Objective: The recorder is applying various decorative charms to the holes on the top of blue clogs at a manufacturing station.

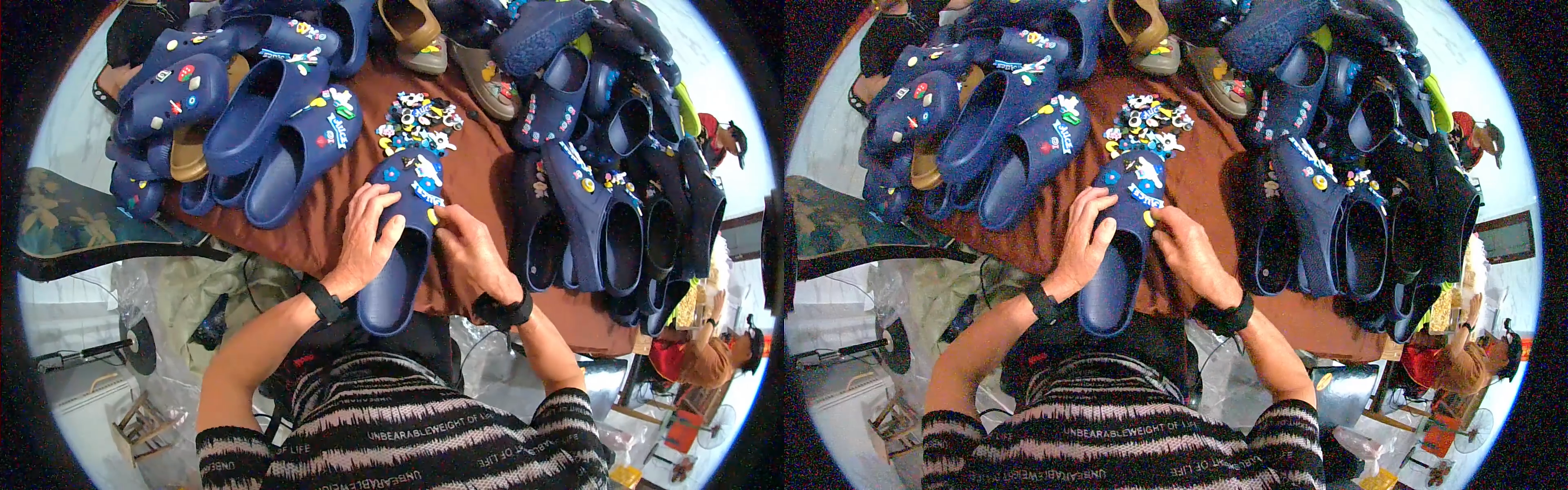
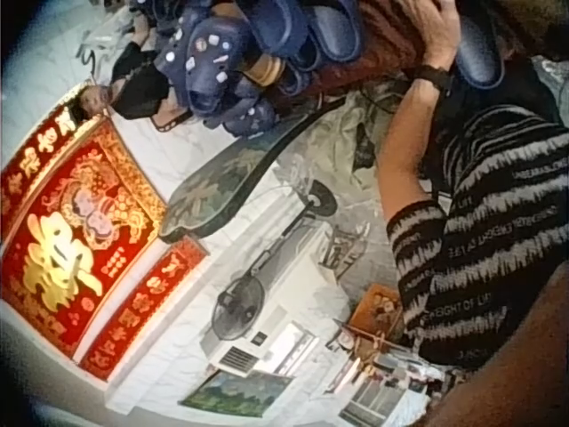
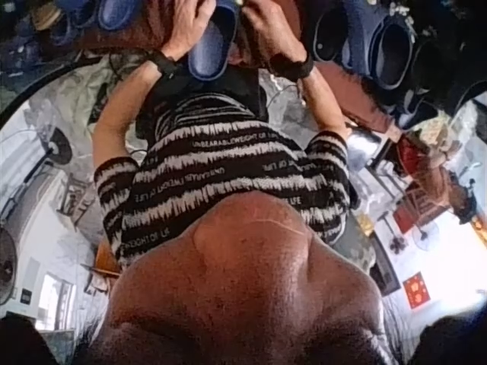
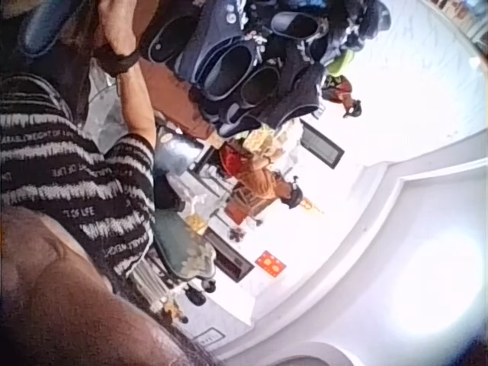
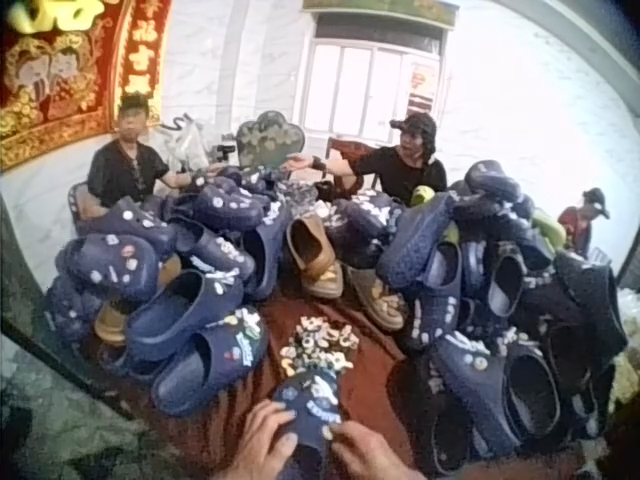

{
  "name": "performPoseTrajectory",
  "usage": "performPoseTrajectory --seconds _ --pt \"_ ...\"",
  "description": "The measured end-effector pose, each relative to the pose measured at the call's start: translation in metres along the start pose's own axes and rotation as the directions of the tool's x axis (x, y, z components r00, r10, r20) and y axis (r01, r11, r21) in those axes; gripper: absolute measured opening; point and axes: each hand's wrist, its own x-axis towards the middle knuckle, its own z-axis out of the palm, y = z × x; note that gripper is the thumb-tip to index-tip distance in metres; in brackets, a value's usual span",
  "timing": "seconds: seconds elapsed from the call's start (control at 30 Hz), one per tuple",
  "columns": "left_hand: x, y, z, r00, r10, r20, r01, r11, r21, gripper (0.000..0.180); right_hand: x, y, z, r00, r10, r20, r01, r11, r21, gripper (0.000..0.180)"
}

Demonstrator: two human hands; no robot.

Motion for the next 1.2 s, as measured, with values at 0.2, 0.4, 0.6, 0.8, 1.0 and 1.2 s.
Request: performPoseTrajectory --seconds 0.2,0.4,0.6,0.8,1.0,1.2 --pt "-0.002 0.000 -0.001 1.000 0.001 0.006 -0.001 1.000 -0.006 0.043 0.003 0.000 -0.011 0.992 0.103 0.070 -0.104 0.995 -0.001 0.033" --pt "-0.002 0.001 -0.001 1.000 0.017 0.001 -0.017 1.000 0.005 0.043 0.009 0.008 -0.010 0.989 -0.131 0.068 0.138 0.984 -0.112 0.025" --pt "-0.001 0.000 0.000 1.000 0.014 -0.015 -0.014 1.000 0.004 0.043 0.014 0.015 -0.003 0.997 0.023 0.068 -0.028 0.997 0.068 0.019" --pt "-0.002 0.000 0.000 1.000 0.004 -0.007 -0.004 1.000 0.003 0.044 0.017 0.008 0.009 0.987 0.159 0.036 -0.162 0.964 0.213 0.022" --pt "-0.001 0.002 -0.001 1.000 0.003 0.011 -0.003 1.000 -0.001 0.046 0.011 0.011 0.004 0.979 0.202 -0.002 -0.190 0.926 0.326 0.022" --pt "-0.001 0.001 -0.003 1.000 -0.010 0.014 0.010 1.000 -0.015 0.047 0.013 0.006 -0.005 0.981 0.191 -0.018 -0.178 0.941 0.289 0.018"
